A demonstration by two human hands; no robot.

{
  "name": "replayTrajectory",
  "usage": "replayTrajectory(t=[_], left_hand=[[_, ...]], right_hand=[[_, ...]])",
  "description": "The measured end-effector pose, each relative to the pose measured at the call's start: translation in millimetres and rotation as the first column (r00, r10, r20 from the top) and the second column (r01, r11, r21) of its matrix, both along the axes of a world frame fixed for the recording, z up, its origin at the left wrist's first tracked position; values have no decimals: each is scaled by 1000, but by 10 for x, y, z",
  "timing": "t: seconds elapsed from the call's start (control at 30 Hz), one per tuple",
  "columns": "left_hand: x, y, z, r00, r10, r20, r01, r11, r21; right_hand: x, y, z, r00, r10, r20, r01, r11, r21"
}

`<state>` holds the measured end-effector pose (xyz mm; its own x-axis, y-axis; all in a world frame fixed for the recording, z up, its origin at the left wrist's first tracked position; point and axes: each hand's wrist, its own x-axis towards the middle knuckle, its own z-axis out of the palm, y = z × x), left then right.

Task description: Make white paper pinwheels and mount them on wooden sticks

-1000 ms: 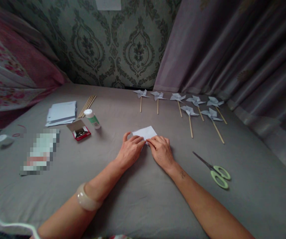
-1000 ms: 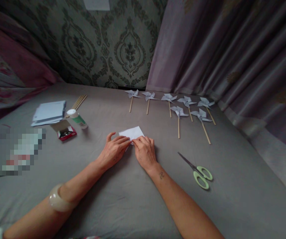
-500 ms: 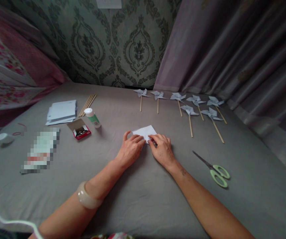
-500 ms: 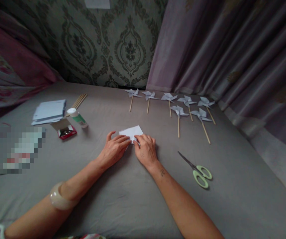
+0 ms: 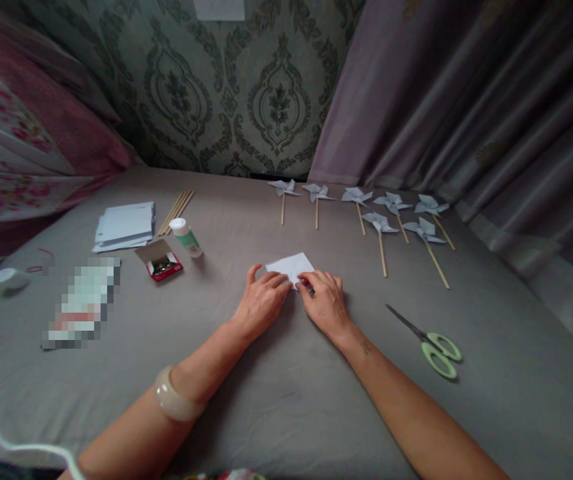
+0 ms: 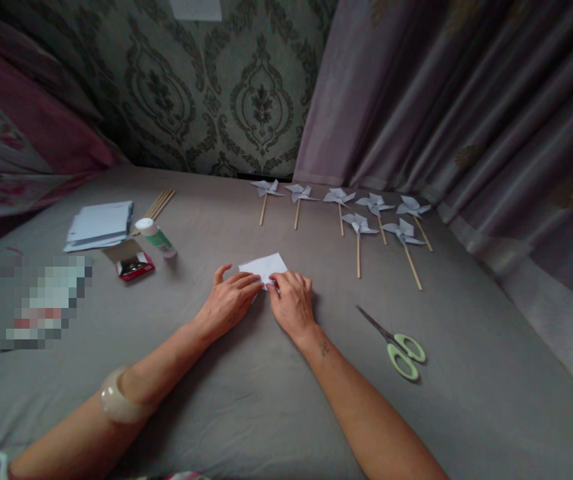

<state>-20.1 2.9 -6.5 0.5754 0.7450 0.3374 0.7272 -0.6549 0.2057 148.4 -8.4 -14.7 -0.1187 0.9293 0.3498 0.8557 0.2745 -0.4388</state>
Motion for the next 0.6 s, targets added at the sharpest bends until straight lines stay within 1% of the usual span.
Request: replayTrajectory(t=[0.2,0.6], left_hand=[[1,0,-17,1000,5,-3,-5,1000,0],[1,0,-19,1000,5,-9,-5,1000,4]], right_hand=[[-11,-4,6,999,-41,3,41,999,2],[-10,-16,7,999,-18,29,19,1000,-14]])
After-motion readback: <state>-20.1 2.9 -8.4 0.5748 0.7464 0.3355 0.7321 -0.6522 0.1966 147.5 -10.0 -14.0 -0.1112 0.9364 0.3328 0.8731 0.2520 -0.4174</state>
